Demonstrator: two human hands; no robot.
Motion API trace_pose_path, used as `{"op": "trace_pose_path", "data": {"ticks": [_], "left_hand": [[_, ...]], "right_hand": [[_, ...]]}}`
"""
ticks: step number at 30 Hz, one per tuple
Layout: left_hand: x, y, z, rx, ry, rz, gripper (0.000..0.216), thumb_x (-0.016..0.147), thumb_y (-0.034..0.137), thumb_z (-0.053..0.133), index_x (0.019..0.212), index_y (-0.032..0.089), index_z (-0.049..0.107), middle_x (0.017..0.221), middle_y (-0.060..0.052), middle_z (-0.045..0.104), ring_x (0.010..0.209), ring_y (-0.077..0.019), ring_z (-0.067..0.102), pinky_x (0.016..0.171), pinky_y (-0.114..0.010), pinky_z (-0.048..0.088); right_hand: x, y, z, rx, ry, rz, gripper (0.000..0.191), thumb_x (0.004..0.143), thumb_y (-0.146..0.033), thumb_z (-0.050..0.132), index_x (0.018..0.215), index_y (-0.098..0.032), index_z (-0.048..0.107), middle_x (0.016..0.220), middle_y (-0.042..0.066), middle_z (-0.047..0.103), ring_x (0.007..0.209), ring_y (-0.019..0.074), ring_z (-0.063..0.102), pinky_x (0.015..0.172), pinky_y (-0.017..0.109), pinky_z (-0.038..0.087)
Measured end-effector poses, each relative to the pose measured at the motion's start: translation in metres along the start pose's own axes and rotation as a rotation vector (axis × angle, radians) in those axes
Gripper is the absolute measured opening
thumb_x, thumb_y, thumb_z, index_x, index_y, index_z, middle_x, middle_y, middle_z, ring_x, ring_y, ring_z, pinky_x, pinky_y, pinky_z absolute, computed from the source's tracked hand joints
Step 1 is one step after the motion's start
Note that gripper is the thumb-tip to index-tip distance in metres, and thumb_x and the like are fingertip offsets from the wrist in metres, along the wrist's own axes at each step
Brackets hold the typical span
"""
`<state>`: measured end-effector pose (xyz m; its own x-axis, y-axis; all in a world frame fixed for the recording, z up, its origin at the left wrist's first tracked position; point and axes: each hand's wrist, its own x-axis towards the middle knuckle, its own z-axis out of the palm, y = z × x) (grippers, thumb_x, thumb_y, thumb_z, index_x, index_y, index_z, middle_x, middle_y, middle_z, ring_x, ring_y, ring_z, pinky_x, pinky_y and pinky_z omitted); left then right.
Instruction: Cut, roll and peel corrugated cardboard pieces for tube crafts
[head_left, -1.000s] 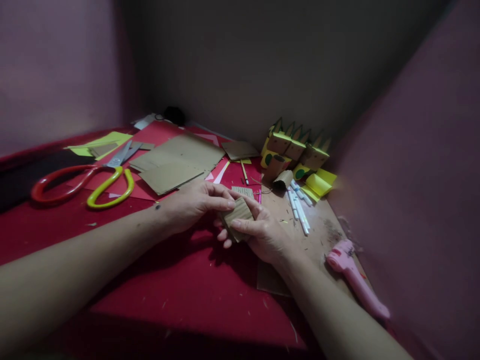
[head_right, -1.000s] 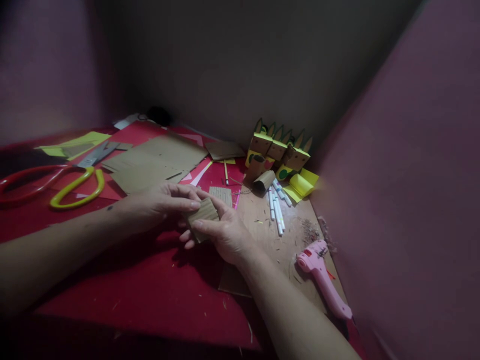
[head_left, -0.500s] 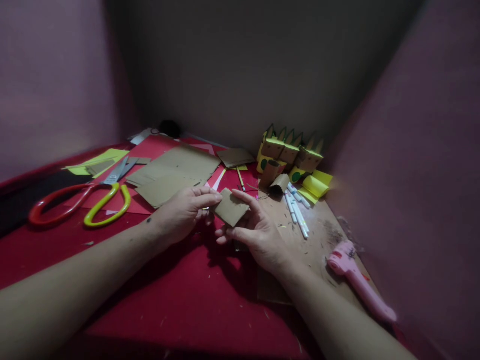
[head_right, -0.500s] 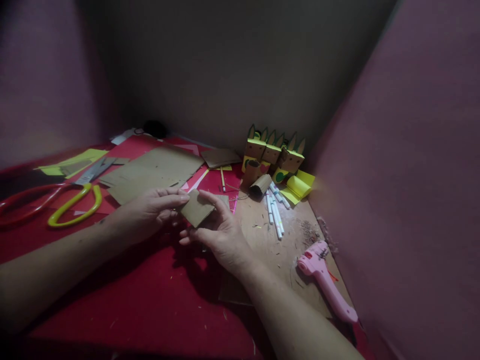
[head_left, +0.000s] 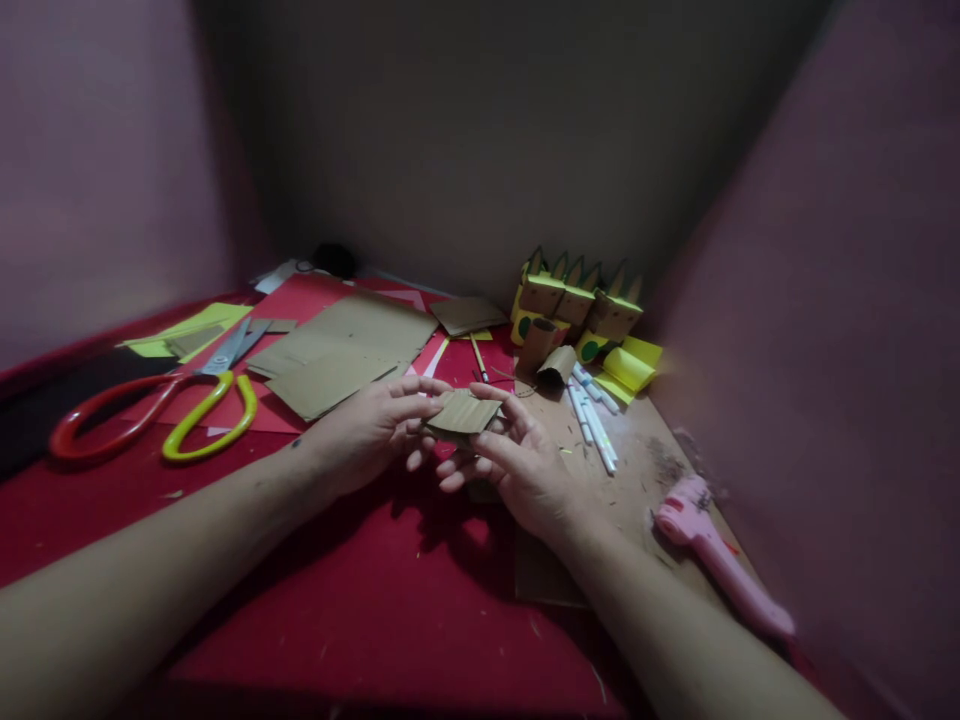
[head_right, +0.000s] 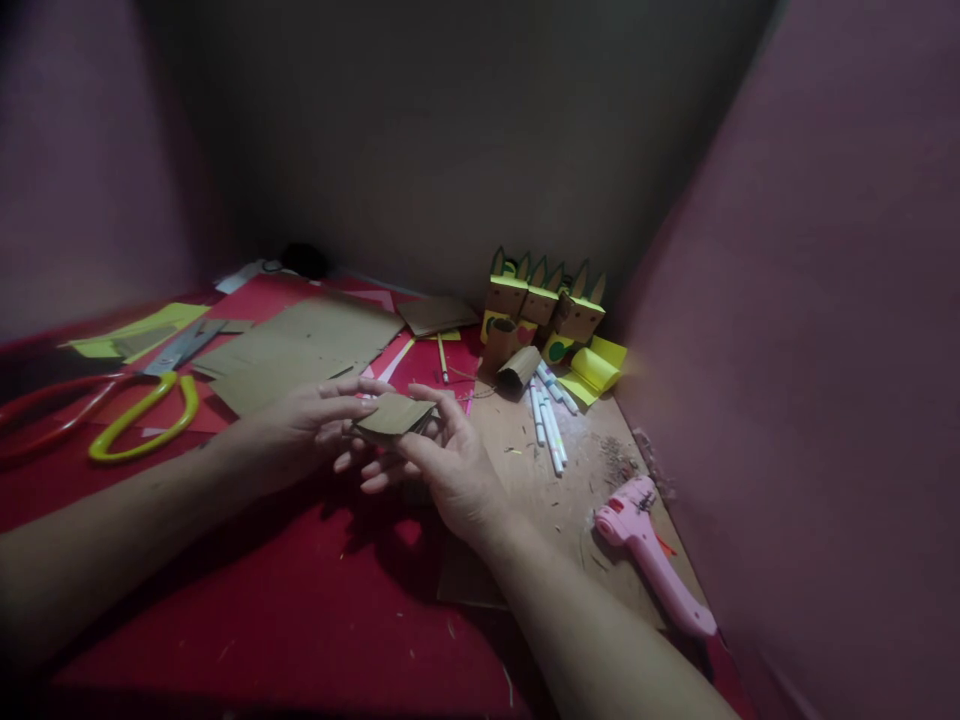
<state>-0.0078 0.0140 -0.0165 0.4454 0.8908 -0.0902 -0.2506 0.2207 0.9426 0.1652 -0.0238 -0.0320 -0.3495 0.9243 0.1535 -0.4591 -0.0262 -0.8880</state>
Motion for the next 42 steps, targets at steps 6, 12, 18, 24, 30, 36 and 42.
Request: {"op": "trace_pose_path", "data": {"ticks": [6,12,18,24,30,36,42], "left_hand": [[0.0,0.0,0.001,-0.014,0.009,-0.05,0.026,0.081,0.014,0.062,0.107,0.012,0.063,0.066,-0.006,0.066,0.045,-0.0128,0.058,0.035,-0.019,0.044],[0.001,-0.003,0.0,-0.05,-0.017,-0.055,0.021,0.078,0.014,0.065,0.099,0.011,0.066,0.068,-0.006,0.066,0.047,-0.0119,0.058,0.036,-0.019,0.046],[0.001,-0.002,0.0,-0.034,-0.042,-0.047,0.023,0.077,0.017,0.067,0.099,0.009,0.065,0.069,-0.007,0.065,0.048,-0.0125,0.058,0.037,-0.019,0.047],[0.0,-0.001,0.0,-0.039,-0.041,-0.044,0.025,0.077,0.019,0.071,0.099,0.012,0.062,0.075,-0.007,0.066,0.053,-0.0123,0.06,0.04,-0.018,0.047],[-0.006,-0.002,0.01,0.21,0.107,0.184,0.031,0.076,0.022,0.071,0.102,0.016,0.057,0.073,0.001,0.061,0.046,-0.0075,0.053,0.042,-0.019,0.044],[-0.011,0.0,0.015,0.435,0.05,0.238,0.031,0.076,0.03,0.071,0.101,0.016,0.058,0.072,0.002,0.06,0.05,-0.0077,0.051,0.046,-0.02,0.042],[-0.012,0.002,0.013,0.369,-0.015,0.096,0.026,0.078,0.04,0.069,0.077,0.015,0.065,0.06,0.0,0.059,0.046,-0.0065,0.044,0.043,-0.018,0.033]], "right_hand": [[0.0,0.001,0.001,-0.051,0.011,-0.03,0.044,0.078,-0.027,0.071,0.113,-0.023,0.045,0.078,-0.001,0.068,0.056,0.0168,0.069,0.052,0.033,0.061],[-0.002,-0.002,0.005,-0.078,0.054,-0.02,0.056,0.072,-0.027,0.078,0.116,-0.021,0.044,0.077,-0.001,0.068,0.056,0.0163,0.069,0.053,0.031,0.061],[-0.002,-0.002,0.004,-0.098,0.073,-0.01,0.06,0.07,-0.027,0.078,0.118,-0.02,0.043,0.078,0.0,0.067,0.056,0.0172,0.069,0.053,0.032,0.061],[0.002,-0.001,-0.003,0.032,0.09,-0.015,0.058,0.067,-0.016,0.068,0.119,-0.021,0.041,0.081,0.001,0.068,0.055,0.0188,0.069,0.052,0.034,0.06],[0.005,-0.002,-0.006,0.081,0.046,0.037,0.039,0.074,-0.029,0.066,0.108,-0.02,0.049,0.08,0.004,0.069,0.062,0.0214,0.071,0.059,0.036,0.061],[0.007,0.001,-0.007,-0.008,0.102,0.066,0.035,0.072,-0.032,0.075,0.099,-0.017,0.057,0.07,0.001,0.069,0.05,0.0141,0.067,0.049,0.024,0.058],[0.005,0.0,-0.004,0.008,0.124,0.077,0.035,0.067,-0.03,0.078,0.093,-0.016,0.059,0.075,0.004,0.073,0.053,0.016,0.071,0.049,0.022,0.059]]}}
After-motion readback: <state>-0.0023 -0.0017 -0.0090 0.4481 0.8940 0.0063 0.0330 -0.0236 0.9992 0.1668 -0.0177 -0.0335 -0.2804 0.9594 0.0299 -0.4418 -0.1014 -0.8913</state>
